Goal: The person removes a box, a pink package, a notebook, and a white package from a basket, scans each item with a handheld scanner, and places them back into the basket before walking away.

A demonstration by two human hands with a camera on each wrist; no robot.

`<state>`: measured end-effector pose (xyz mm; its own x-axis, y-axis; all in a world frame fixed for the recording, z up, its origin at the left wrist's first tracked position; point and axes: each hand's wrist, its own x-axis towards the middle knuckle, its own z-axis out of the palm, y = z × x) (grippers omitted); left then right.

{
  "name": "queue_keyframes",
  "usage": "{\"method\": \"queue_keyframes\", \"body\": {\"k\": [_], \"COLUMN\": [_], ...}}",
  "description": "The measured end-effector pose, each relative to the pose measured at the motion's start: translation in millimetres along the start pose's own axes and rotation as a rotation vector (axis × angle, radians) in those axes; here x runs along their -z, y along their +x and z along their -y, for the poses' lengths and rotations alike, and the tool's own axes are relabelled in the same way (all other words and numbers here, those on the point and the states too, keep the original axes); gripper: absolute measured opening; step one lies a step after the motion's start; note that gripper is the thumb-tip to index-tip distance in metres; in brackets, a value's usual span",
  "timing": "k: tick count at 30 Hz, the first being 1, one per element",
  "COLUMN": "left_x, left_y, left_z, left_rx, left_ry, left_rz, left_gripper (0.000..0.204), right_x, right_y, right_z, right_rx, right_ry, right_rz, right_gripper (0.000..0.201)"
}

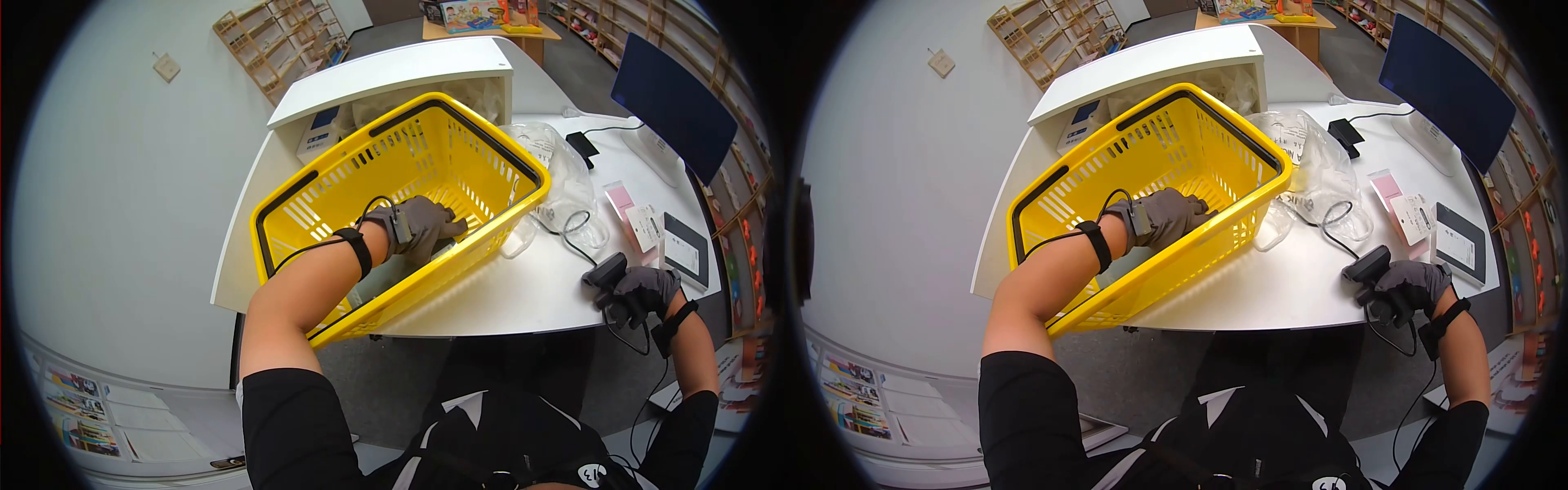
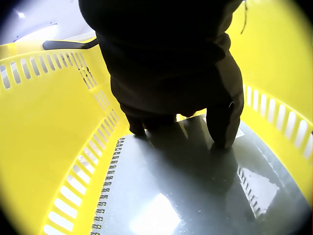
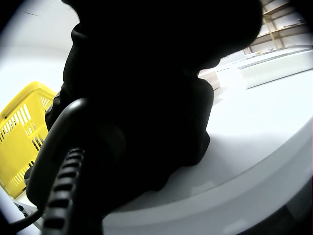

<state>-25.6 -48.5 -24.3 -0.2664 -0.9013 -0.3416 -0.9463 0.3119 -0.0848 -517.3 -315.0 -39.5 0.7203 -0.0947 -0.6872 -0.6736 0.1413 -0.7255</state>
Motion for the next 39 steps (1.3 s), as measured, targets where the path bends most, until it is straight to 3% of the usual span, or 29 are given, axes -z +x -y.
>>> {"method": "queue_keyframes", "body": {"k": [6,9,14,17,18,22,25,30,34,37,39], "left_x": [31.8,51.7,32.6,-28.3,-27.7,-21.0,13.4,28.3,25.7,17.3,9.3], "left_y": [0.4,0.5,3.6,10.1,8.7,10.8,8.6,7.5,11.9,3.8,1.3], "left_z": [-19.0,-29.7,-19.7,9.6,8.1,0.2,-13.9,-19.3,-12.1,-8.4,-13.6], "left_rx": [0.124,0.259,0.24,-0.119,-0.117,0.004,0.228,0.318,0.249,0.068,0.093], "left_ry": [-0.036,-0.025,-0.015,0.006,0.007,-0.073,-0.111,-0.1,0.119,-0.016,-0.09], "left_rz": [0.085,0.216,0.181,-0.391,-0.39,-0.265,0.031,0.095,0.195,-0.158,-0.17], "left_gripper": [0.047,0.048,0.047,0.045,0.045,0.041,0.04,0.039,0.041,0.041,0.041], "right_x": [4.6,1.7,6.5,1.5,1.3,4.1,3.9,-11.3,-1.9,7.4,5.3], "right_y": [6.2,1.2,5.7,1.9,3.4,4.2,2.6,-6.9,-0.5,6.0,6.8], "right_z": [-15.2,-9.1,-12.1,-6.5,-7.5,-12.9,-11.8,2.9,-5.5,-14.7,-15.3], "right_rx": [-0.008,0.049,-0.041,-0.067,-0.066,-0.043,0.055,-0.024,-0.054,-0.075,-0.031], "right_ry": [0.18,-0.044,0.133,0.215,0.213,0.192,-0.028,0.235,0.293,0.159,0.1], "right_rz": [-0.034,-0.033,-0.018,-0.024,-0.022,-0.05,-0.033,-0.016,-0.002,-0.044,-0.045], "right_gripper": [0.059,0.062,0.063,0.064,0.064,0.065,0.066,0.065,0.063,0.06,0.059]}}
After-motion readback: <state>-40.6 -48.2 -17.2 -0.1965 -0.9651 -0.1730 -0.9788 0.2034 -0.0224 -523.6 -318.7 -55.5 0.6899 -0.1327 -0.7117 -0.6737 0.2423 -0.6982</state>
